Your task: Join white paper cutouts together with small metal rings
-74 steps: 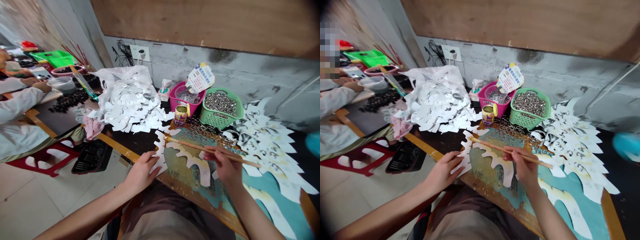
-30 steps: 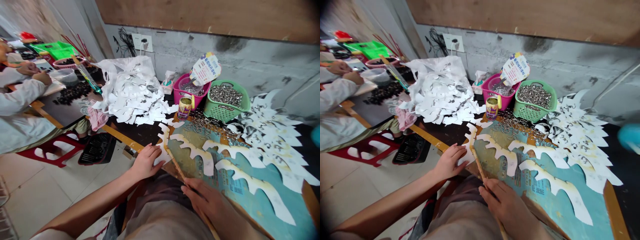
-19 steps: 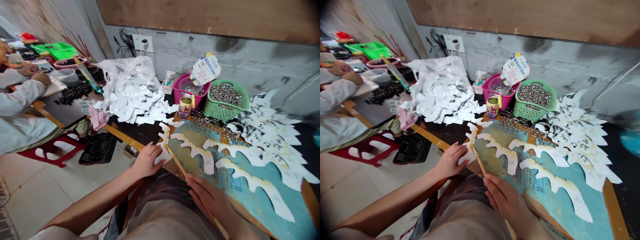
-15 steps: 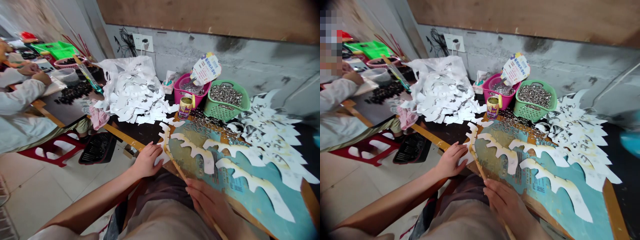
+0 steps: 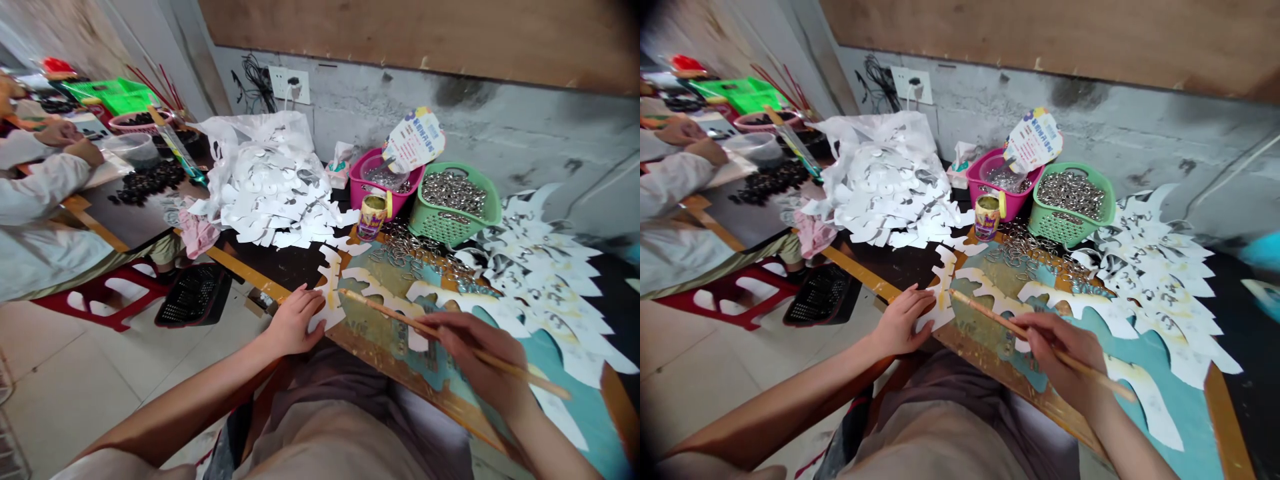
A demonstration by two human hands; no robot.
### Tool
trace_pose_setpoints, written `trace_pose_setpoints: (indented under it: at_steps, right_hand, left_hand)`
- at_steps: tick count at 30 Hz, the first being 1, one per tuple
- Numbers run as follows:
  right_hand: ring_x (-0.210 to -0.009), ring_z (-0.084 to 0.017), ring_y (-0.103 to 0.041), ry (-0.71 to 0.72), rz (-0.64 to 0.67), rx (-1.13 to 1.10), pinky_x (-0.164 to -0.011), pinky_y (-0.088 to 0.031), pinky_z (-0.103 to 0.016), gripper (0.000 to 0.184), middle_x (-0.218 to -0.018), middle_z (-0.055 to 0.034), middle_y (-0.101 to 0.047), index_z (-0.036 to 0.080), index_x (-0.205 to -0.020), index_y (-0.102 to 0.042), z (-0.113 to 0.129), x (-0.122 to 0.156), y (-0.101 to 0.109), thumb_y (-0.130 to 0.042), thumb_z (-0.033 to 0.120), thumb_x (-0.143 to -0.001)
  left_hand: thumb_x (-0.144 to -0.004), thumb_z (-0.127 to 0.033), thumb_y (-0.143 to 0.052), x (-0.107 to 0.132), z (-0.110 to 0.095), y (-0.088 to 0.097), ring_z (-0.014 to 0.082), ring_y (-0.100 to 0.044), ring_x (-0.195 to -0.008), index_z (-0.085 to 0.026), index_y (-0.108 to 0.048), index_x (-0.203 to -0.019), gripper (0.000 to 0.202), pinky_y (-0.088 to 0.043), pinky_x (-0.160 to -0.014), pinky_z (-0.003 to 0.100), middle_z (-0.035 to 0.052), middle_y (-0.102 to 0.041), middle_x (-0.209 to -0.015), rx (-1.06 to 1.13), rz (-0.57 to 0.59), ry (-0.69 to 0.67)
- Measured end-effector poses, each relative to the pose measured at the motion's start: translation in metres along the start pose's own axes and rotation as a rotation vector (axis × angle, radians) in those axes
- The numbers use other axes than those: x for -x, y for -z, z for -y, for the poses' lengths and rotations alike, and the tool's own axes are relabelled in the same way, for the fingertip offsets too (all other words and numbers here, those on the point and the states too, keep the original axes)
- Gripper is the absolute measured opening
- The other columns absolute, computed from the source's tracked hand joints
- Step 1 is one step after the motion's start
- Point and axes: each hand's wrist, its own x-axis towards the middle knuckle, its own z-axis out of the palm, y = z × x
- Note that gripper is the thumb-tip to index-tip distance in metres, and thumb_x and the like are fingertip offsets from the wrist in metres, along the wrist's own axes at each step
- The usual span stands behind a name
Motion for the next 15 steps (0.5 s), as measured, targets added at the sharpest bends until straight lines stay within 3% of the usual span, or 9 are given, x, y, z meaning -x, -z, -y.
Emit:
trace_pose_setpoints:
  at_steps: [3,6,10,15]
  right_hand:
    - [-0.081,-0.021,-0.077,0.000,0.128,-0.176,-0.066,-0.063,-0.025,0.020,-0.096,-0.0060,-0.079,0.021,-0.106,-0.072,-0.011,-0.031,-0.012,-0.055,0.023,-0.095]
    - [-0.078,-0.019,-0.077,0.035,0.235,-0.270,-0.067,-0.063,-0.026,0.020,-0.091,-0.0048,-0.079,0.022,-0.101,-0.075,-0.021,-0.050,-0.014,-0.057,0.022,-0.093]
    - [-0.080,-0.019,-0.076,0.078,0.166,-0.319,-0.069,-0.063,-0.026,0.021,-0.090,-0.0036,-0.079,0.025,-0.101,-0.077,-0.028,-0.061,-0.006,-0.059,0.021,-0.091]
    - [-0.075,-0.021,-0.075,0.053,0.271,-0.400,-0.064,-0.063,-0.029,0.022,-0.085,-0.0050,-0.078,0.027,-0.100,-0.079,-0.037,-0.065,-0.001,-0.059,0.033,-0.093]
  left_hand:
    - [-0.082,-0.024,-0.059,0.001,0.000,0.000,0.0280,-0.064,-0.114,-0.018,-0.054,-0.123,0.042,-0.044,-0.111,0.053,0.0145,-0.068,-0.117,0.019,0.011,0.013]
    - [-0.082,-0.024,-0.059,0.000,0.001,0.001,0.0276,-0.064,-0.116,-0.018,-0.054,-0.122,0.041,-0.043,-0.112,0.053,0.0144,-0.068,-0.117,0.031,0.021,0.015]
    - [-0.082,-0.024,-0.059,0.000,0.001,0.002,0.0279,-0.064,-0.115,-0.017,-0.053,-0.122,0.042,-0.043,-0.112,0.052,0.0153,-0.068,-0.116,0.032,0.013,0.005]
    - [-0.079,-0.024,-0.057,0.002,0.003,0.000,0.0285,-0.063,-0.116,-0.019,-0.054,-0.123,0.045,-0.043,-0.111,0.053,0.0143,-0.068,-0.118,0.059,0.024,0.019]
